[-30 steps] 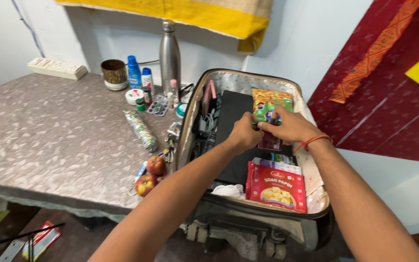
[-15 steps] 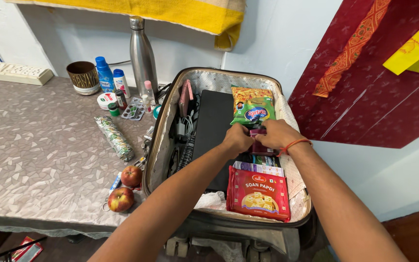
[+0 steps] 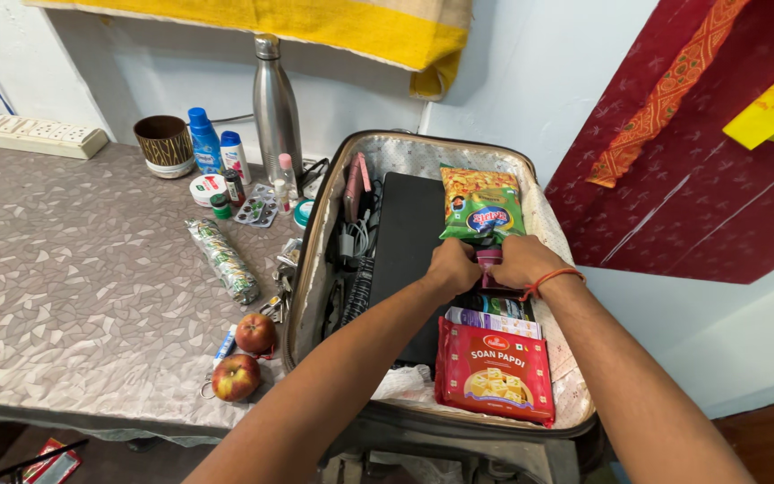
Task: The person packs an open suitcase on a table, placing snack packets, a laptop, medicine blister packs, bottles, and apples into it one at a time and arranging them inside. They pick items from the tabletop, position them in the suitcase compartments, and continue until most items are packed.
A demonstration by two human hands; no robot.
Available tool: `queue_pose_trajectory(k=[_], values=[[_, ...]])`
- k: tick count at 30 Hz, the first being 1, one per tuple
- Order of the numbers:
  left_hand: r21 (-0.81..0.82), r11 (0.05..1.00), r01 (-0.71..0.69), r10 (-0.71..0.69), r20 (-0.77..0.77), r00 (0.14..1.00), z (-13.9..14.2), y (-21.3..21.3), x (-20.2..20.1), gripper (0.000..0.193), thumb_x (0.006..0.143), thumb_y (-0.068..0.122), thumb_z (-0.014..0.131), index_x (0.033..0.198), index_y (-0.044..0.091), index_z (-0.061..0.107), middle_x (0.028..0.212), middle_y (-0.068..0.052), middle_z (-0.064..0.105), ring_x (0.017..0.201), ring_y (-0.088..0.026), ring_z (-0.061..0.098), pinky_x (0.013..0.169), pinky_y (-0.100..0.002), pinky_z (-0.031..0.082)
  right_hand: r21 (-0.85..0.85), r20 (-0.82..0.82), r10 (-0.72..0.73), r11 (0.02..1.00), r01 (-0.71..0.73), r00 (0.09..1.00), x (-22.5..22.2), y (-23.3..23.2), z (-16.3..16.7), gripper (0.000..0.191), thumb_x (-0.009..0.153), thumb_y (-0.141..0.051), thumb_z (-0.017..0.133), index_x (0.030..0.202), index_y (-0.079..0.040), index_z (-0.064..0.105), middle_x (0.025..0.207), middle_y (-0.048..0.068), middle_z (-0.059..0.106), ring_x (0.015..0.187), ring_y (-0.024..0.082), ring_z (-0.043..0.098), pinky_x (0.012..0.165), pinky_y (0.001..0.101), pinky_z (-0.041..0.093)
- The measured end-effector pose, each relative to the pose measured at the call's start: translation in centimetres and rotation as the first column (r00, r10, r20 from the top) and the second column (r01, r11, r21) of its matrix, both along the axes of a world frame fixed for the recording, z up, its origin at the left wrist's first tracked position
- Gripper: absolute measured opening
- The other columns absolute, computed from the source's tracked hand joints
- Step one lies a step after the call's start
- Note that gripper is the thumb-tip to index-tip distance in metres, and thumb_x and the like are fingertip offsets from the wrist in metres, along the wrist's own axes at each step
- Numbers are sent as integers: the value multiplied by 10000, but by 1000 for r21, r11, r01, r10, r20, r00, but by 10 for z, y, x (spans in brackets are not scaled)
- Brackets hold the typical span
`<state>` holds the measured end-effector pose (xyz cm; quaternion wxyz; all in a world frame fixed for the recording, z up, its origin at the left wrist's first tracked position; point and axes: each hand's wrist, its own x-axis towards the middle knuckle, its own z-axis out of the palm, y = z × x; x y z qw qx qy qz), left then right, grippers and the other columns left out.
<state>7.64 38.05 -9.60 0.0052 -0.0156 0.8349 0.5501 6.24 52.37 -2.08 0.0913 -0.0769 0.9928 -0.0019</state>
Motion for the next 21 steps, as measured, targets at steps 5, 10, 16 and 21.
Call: queue_pose_trajectory(k=[5,10,16,21], values=[[56,998,-3,6,-46,999,18,-25,5,574,745,187,851,1262,19,667,1136,-155,740,1070,-270,725,884,-352,580,-57,-76,-58,997,53,995,13,-20,27,427,789,-313,772,1016,49,763,1004,292,753,960,404,760,864,462,612],[12,1000,12,-9,-255,967,39,-87,9,547,747,162,822,1260,22,692,1167,-149,756,1085,-258,742,905,-341,584,-150,-271,111,976,-156,956,29,-62,51,341,794,-260,738,1034,-24,791,971,262,762,963,380,750,908,440,579],[-9,993,-117,105,-376,921,65,-177,39,527,747,127,817,1245,22,680,1127,-124,744,1043,-236,729,916,-335,574,-292,-349,247,888,-356,904,55,-131,60,337,805,-231,746,1061,-13,759,1019,203,765,982,335,748,906,410,568],[22,981,-192,188,-331,925,83,-244,80,499,755,125,817,1227,29,689,1127,-105,749,1014,-218,730,897,-338,578,-300,-403,299,849,-434,865,83,-193,78,301,827,-234,728,1041,-29,781,990,192,773,944,335,756,891,416,579]])
